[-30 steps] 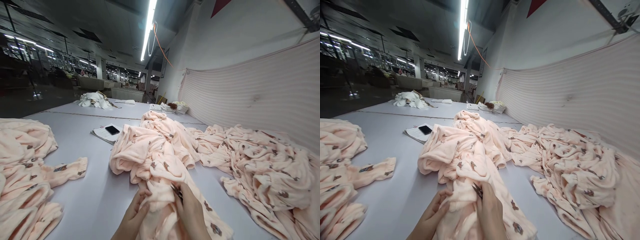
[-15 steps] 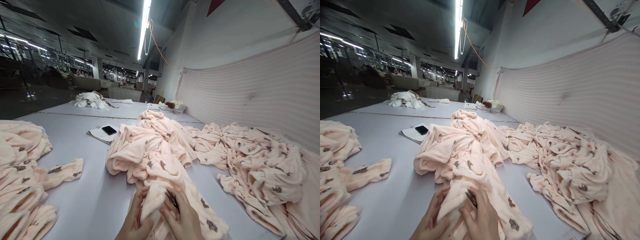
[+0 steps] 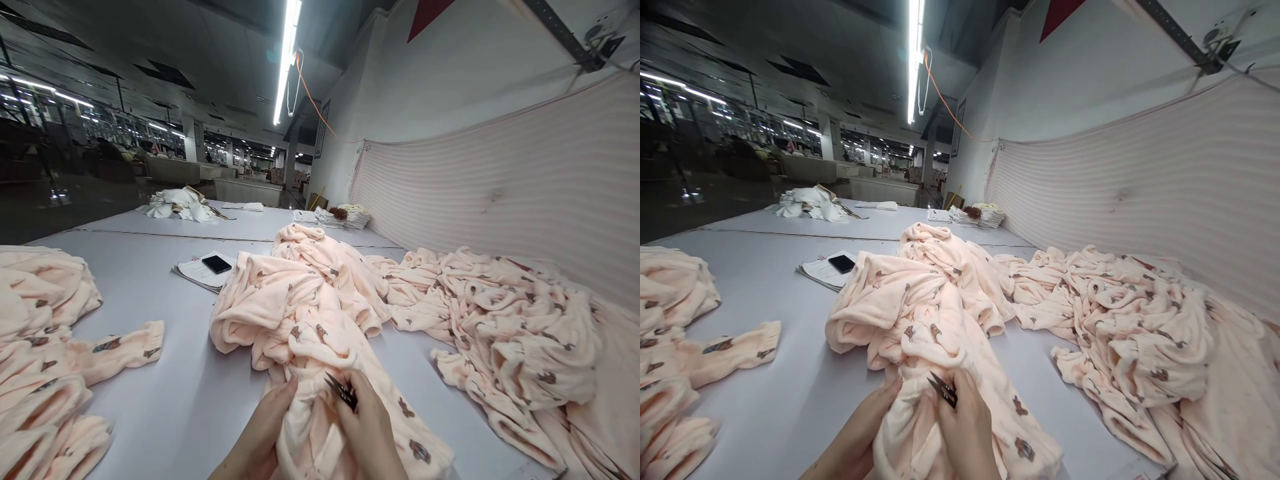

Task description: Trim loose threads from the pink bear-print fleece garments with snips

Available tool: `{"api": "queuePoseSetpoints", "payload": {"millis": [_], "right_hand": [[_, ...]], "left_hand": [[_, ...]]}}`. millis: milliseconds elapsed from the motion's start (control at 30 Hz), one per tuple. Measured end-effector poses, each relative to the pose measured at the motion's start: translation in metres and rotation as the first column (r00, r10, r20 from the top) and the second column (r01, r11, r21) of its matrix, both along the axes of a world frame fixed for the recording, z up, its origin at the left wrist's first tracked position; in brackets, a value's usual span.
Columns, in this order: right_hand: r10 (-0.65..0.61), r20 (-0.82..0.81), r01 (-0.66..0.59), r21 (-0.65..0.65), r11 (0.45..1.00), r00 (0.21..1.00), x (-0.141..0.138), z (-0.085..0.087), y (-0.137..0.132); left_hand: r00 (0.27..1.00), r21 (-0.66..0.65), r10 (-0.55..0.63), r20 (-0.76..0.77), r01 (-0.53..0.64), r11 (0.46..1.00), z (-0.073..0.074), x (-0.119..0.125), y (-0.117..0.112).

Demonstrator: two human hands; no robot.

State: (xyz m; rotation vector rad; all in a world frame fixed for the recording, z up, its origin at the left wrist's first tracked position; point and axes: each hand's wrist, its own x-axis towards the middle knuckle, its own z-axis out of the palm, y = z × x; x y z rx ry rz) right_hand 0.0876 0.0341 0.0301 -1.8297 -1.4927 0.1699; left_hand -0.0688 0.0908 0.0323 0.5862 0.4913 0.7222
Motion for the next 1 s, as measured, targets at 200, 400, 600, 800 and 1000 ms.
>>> {"api": "queuePoseSetpoints", "payload": {"millis": [200, 400, 600, 800, 1000], "right_hand": [[0.124, 0.110, -0.137, 0.119, 0.983, 0.986, -0.003, 0.000, -0.017], [0.113, 0.085, -0.121, 0.092, 0.988, 0.990, -0.001, 0.001, -0.012], [0.142, 0.301, -0.178, 0.096, 0.979, 0.943, 0.001, 0.002, -0.014], [0.133, -0.009, -0.132, 0.059, 0.989, 0.991, -0.004, 0.009, -0.023], [0.391, 0.220, -0.301, -0.352, 0.886, 0.894, -0.052, -0.044, -0.034]], "left_hand": [[0.986, -0.151, -0.047, 0.161, 0.072, 0.986, -0.009, 0.003, 0.002], [0.990, -0.192, -0.025, 0.135, 0.051, 0.980, -0.009, 0.004, 0.002], [0.983, -0.038, -0.111, 0.145, 0.117, 0.992, -0.012, 0.000, -0.001], [0.990, 0.092, 0.124, 0.073, -0.130, 0.987, 0.002, 0.004, 0.036], [0.957, 0.163, 0.288, 0.027, -0.288, 0.944, 0.000, 0.009, 0.075]]}}
